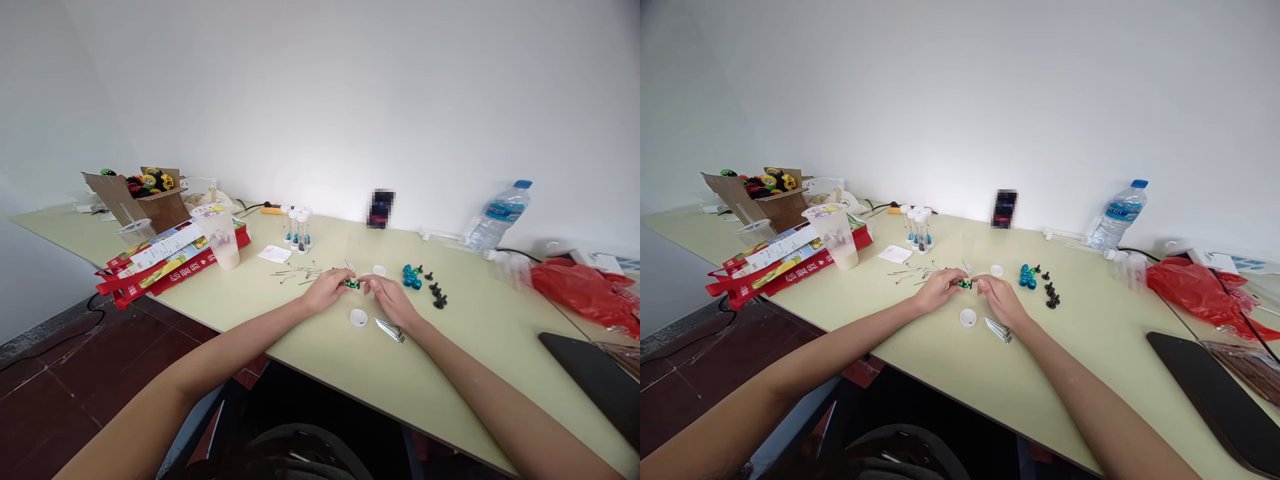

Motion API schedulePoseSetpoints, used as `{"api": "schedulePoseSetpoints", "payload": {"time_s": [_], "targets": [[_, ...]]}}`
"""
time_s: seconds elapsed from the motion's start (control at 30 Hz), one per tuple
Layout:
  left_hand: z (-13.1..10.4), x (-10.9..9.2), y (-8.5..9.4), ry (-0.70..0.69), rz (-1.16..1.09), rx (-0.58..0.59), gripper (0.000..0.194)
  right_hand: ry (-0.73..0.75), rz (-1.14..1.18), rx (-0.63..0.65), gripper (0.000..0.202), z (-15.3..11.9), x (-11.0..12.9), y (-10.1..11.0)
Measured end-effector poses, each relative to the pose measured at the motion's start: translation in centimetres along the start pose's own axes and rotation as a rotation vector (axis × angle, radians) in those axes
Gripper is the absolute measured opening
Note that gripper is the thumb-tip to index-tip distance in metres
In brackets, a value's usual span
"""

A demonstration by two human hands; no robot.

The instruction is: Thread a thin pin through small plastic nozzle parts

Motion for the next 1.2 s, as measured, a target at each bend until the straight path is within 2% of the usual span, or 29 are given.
{"api": "schedulePoseSetpoints", "payload": {"time_s": [0.13,0.27,0.47,0.67,1.2], "targets": [[0.00,-0.03,0.03,0.008,-0.005,0.000,0.024,0.041,0.032,0.007,0.057,0.01,-0.16,-0.05],[-0.01,-0.06,0.04,0.019,-0.008,0.003,0.024,0.004,0.007,0.027,0.064,0.05,-0.16,-0.08],[0.02,-0.05,0.05,0.018,-0.010,0.002,0.024,0.030,0.057,0.016,0.056,0.03,-0.28,-0.06],[-0.05,0.04,0.04,-0.001,-0.002,-0.010,0.024,-0.009,0.073,0.065,0.063,0.13,-0.44,-0.21],[0.07,-0.24,0.18,-0.042,-0.014,-0.013,0.018,-0.012,0.115,0.066,0.059,0.08,-0.32,-0.16]]}}
Point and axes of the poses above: each hand's wrist, its own z-axis towards the middle knuckle, its own y-axis out of the back of the hand, x = y × z, the point moved 1 cm from there along z, towards the middle knuckle, and after that the axes turned 9 degrees about -y, right-handed, at the moved point
